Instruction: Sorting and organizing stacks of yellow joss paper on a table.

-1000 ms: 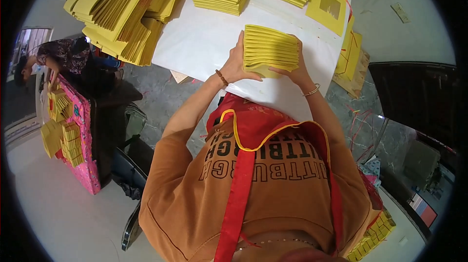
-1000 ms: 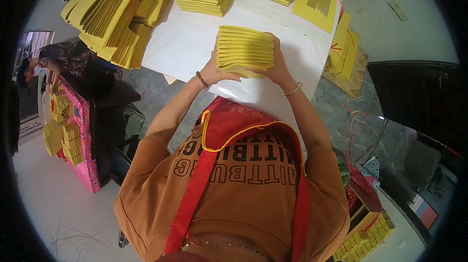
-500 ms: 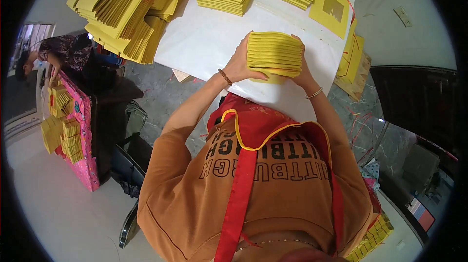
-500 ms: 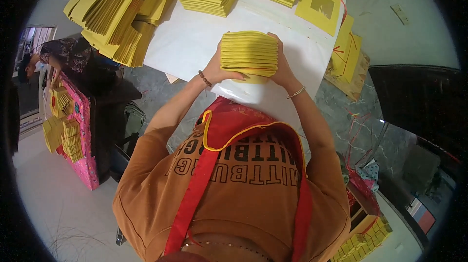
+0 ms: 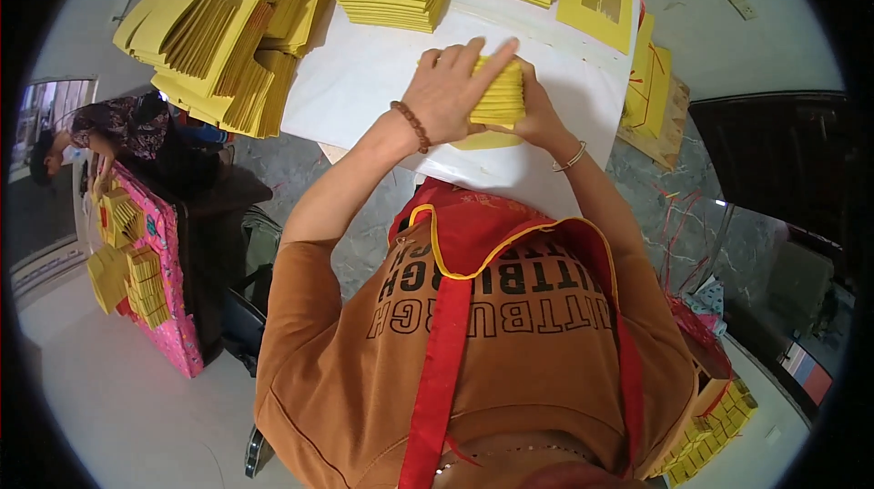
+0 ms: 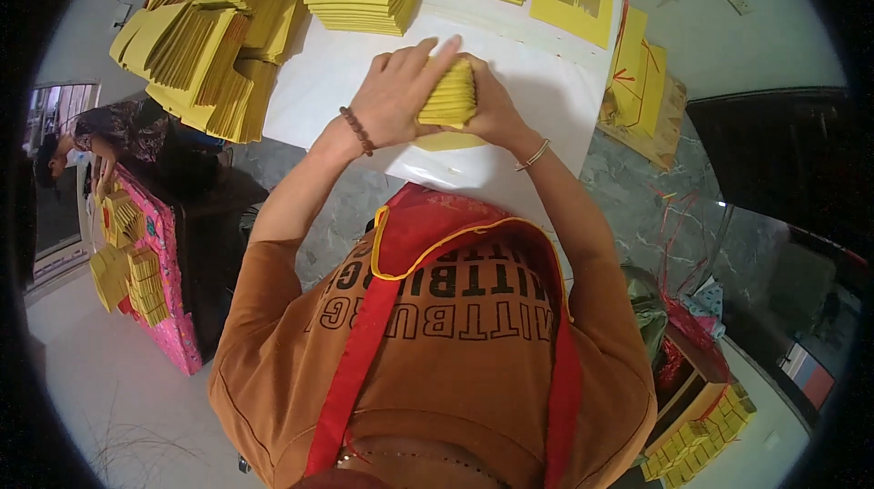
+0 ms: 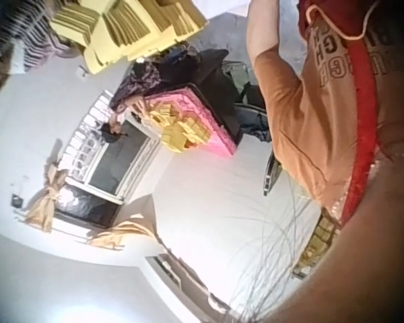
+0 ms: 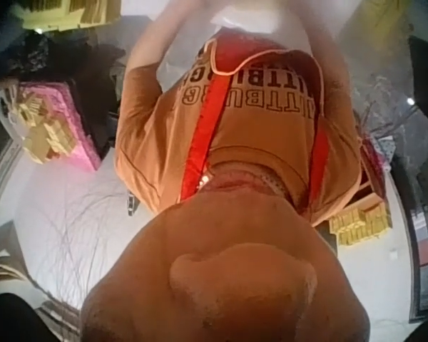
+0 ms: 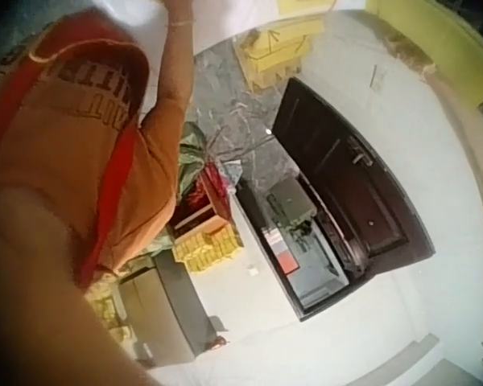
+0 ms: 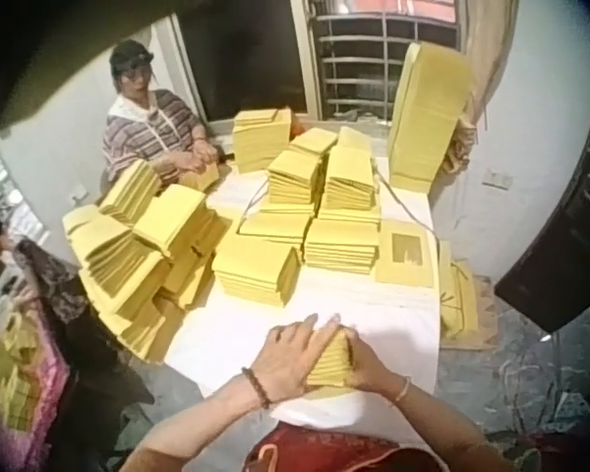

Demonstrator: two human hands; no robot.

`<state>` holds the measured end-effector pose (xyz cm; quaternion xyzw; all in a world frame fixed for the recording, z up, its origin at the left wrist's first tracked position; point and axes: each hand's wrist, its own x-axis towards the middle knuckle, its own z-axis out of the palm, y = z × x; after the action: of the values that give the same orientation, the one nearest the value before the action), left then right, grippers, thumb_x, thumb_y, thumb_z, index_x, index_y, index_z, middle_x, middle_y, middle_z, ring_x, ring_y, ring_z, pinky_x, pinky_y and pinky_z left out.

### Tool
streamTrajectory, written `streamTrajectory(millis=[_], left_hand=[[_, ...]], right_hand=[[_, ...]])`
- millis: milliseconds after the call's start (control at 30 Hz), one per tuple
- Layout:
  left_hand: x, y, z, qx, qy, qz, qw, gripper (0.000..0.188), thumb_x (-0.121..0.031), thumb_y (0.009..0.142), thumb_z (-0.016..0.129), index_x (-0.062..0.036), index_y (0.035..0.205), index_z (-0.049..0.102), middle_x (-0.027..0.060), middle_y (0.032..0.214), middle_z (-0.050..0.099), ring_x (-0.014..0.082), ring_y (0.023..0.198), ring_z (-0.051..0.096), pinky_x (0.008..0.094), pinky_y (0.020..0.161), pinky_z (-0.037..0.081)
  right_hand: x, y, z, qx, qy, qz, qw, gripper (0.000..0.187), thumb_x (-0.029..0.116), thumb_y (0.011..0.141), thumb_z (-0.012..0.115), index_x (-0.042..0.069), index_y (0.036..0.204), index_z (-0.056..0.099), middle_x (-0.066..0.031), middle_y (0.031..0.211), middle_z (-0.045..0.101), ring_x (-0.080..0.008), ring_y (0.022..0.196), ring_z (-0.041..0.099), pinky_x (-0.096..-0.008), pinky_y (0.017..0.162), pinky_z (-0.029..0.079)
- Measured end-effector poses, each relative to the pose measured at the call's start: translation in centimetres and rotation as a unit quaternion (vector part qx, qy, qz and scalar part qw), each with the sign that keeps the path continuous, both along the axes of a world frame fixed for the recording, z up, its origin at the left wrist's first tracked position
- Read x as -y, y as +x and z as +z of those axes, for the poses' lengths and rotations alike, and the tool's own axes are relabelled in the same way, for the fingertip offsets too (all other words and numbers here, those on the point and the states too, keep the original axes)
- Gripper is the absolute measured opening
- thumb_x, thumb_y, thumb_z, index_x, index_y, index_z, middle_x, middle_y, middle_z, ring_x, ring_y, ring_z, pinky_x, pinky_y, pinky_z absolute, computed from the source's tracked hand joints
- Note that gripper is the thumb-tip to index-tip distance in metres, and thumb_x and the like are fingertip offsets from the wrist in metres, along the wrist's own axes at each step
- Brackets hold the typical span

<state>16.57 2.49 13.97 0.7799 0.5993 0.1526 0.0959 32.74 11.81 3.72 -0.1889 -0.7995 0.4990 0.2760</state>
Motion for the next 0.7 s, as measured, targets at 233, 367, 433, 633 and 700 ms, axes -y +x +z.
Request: streamTrajectory(millis=[233,367,433,633,700], left_hand=[[0.6,-3.1,-1.1,0.106,-0.039,0.059,0.992,0.116,-0.021,0.05,0.083,-0.0046,0.141,0.012,0.0197,0.105,0.054,0.0345,0.098,0.05,0.0411,0.088,0.037],[1.4,-4.7,-2.8,0.278,-0.012,0.055,0.959,0.12,-0.016,0.05,0.084,-0.0062,0.141,0.007,0.0197,0.11,0.053,0.0343,0.104,0.05,0.0413,0.091,0.039],[1.9,-4.7,-4.6,0.41,0.003,0.078,0.909,0.121,-0.014,0.053,0.085,-0.0071,0.142,0.002,0.0183,0.114,0.051,0.0308,0.107,0.05,0.0379,0.092,0.041],[1.9,-3.4,-13.9,0.431,-0.03,0.099,0.897,0.116,-0.008,0.06,0.082,-0.0041,0.14,-0.002,0.0187,0.131,0.039,0.0272,0.119,0.043,0.0347,0.101,0.035],[2.1,-3.5,-14.0,0.451,-0.054,0.102,0.885,0.118,-0.008,0.059,0.082,-0.0049,0.14,-0.003,0.018,0.129,0.043,0.0267,0.12,0.042,0.0343,0.102,0.034]], right_hand=[[0.3,0.9,-1.0,-0.002,0.01,-0.001,1.0,0.11,0.032,0.052,0.084,0.004,0.137,0.02,-0.0217,0.122,0.042,-0.0353,0.115,0.04,-0.042,0.097,0.033],[-0.1,2.4,0.3,0.046,0.031,0.018,0.998,0.105,0.027,0.053,0.083,0.007,0.136,0.023,-0.0201,0.12,0.044,-0.0344,0.112,0.043,-0.0401,0.096,0.033],[-0.6,2.7,3.4,0.063,0.02,0.017,0.998,0.102,0.024,0.054,0.082,0.008,0.136,0.024,-0.019,0.118,0.046,-0.0339,0.112,0.043,-0.0391,0.096,0.034],[-1.2,3.2,3.1,0.143,0.239,0.013,0.96,0.085,0.011,0.057,0.074,0.013,0.132,0.033,-0.0127,0.118,0.046,-0.0313,0.108,0.045,-0.038,0.095,0.037],[-1.1,3.2,3.6,0.139,0.223,0.017,0.965,0.085,0.011,0.057,0.074,0.012,0.131,0.033,-0.013,0.12,0.045,-0.0313,0.111,0.043,-0.0378,0.097,0.037]])
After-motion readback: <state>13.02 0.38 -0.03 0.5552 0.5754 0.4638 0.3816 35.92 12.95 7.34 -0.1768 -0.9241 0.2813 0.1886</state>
